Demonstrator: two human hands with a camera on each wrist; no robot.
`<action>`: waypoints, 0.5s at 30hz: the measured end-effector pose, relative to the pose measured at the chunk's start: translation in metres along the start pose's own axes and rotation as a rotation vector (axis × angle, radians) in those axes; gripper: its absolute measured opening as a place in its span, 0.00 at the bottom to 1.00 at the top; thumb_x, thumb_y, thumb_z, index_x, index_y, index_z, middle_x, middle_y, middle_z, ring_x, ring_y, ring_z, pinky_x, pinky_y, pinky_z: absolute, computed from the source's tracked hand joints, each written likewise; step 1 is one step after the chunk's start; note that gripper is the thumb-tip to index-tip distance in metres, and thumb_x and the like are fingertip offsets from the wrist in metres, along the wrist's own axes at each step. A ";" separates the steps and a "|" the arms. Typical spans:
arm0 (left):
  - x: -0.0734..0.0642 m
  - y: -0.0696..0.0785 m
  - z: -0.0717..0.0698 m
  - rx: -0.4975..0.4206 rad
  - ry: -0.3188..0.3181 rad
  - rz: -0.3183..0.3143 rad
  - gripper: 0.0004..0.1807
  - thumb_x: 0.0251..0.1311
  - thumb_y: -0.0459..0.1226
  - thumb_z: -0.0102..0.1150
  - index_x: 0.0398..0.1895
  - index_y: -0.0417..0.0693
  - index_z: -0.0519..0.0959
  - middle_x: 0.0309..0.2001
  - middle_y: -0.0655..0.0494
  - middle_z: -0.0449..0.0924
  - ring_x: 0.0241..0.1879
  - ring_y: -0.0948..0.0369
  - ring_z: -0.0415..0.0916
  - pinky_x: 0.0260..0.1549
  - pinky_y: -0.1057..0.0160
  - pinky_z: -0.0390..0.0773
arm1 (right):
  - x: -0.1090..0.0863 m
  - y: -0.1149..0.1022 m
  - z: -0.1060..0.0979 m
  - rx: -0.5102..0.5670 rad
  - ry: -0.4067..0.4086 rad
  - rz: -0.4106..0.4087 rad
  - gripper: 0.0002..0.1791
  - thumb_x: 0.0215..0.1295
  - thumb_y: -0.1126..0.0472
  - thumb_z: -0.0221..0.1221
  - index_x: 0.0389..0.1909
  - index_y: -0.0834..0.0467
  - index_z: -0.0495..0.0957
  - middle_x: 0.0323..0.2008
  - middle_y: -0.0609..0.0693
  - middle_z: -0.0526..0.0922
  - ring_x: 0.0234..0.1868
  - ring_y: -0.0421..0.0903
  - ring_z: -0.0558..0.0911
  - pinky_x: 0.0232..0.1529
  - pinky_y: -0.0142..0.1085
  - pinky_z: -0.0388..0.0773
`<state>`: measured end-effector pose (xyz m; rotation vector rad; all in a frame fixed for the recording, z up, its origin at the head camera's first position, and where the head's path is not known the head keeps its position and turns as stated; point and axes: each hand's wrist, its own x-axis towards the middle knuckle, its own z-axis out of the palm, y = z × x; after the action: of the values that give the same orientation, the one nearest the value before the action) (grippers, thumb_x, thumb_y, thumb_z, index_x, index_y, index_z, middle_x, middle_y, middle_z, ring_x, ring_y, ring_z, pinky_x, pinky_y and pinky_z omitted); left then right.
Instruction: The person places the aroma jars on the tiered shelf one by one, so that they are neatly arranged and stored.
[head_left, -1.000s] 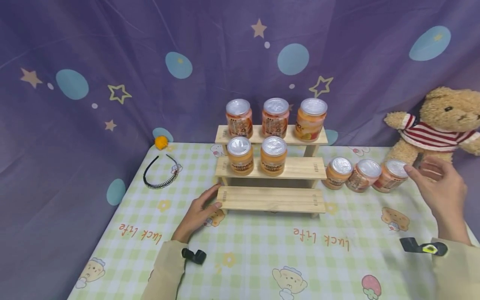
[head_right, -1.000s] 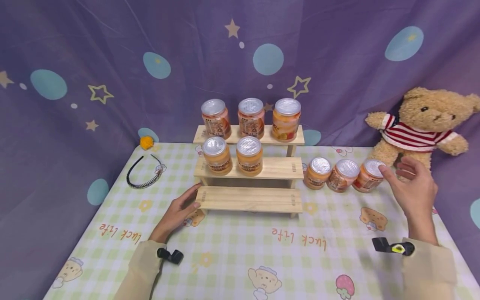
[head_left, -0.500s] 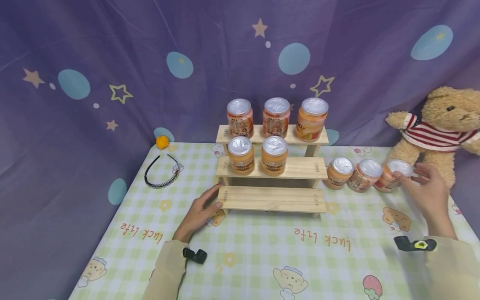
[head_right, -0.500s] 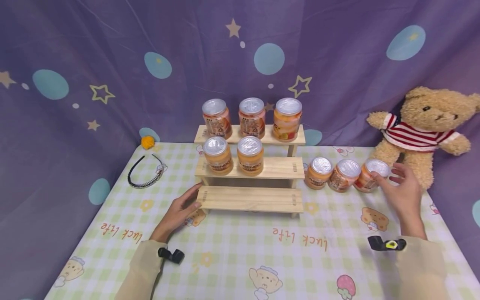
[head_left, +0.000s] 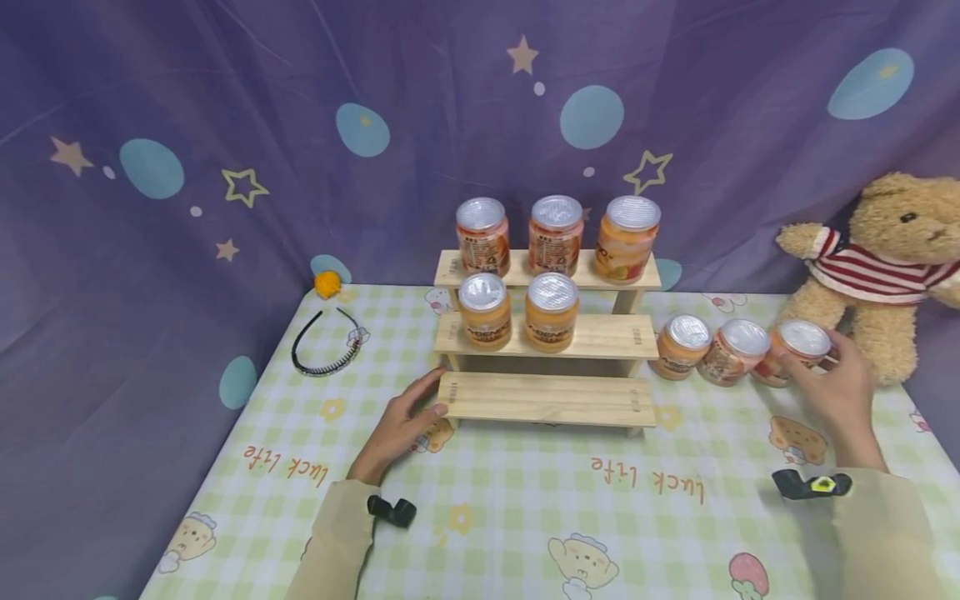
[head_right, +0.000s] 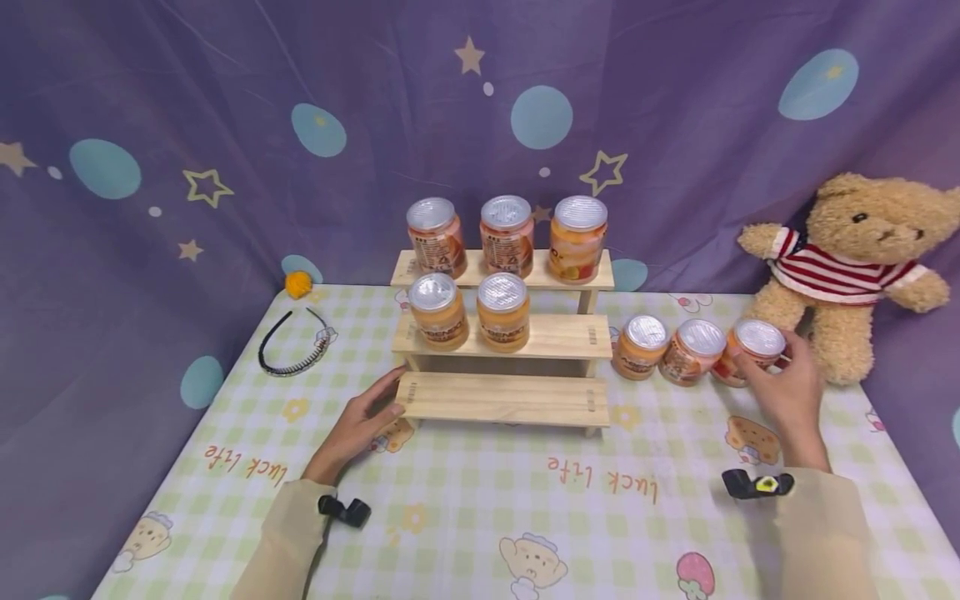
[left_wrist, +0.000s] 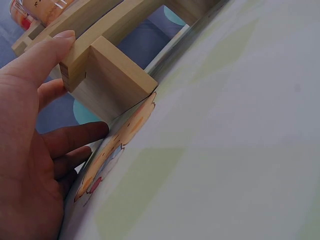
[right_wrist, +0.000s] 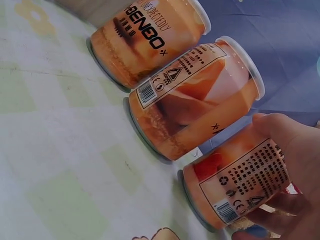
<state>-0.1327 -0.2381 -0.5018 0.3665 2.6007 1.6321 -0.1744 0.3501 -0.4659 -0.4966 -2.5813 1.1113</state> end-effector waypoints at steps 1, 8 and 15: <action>0.000 0.000 0.000 0.002 0.000 0.000 0.31 0.69 0.42 0.60 0.75 0.58 0.66 0.76 0.51 0.64 0.78 0.48 0.57 0.77 0.41 0.53 | 0.000 0.000 0.001 0.001 0.004 0.013 0.41 0.65 0.50 0.64 0.74 0.63 0.60 0.68 0.70 0.70 0.51 0.46 0.77 0.47 0.20 0.66; 0.001 0.001 -0.001 0.018 0.006 0.000 0.31 0.69 0.42 0.60 0.75 0.58 0.65 0.76 0.50 0.64 0.77 0.47 0.58 0.77 0.40 0.53 | 0.003 0.000 0.007 0.070 0.043 0.141 0.39 0.65 0.51 0.65 0.75 0.54 0.63 0.70 0.58 0.70 0.69 0.54 0.74 0.71 0.34 0.71; 0.000 0.003 0.000 0.020 0.003 -0.002 0.32 0.69 0.39 0.60 0.75 0.53 0.65 0.76 0.50 0.63 0.77 0.48 0.58 0.77 0.43 0.54 | 0.004 0.003 0.009 0.165 0.118 0.228 0.36 0.60 0.54 0.69 0.71 0.47 0.70 0.62 0.41 0.75 0.54 0.30 0.77 0.55 0.17 0.72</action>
<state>-0.1320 -0.2366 -0.4991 0.3623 2.6210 1.6083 -0.1809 0.3477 -0.4740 -0.8056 -2.3513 1.3121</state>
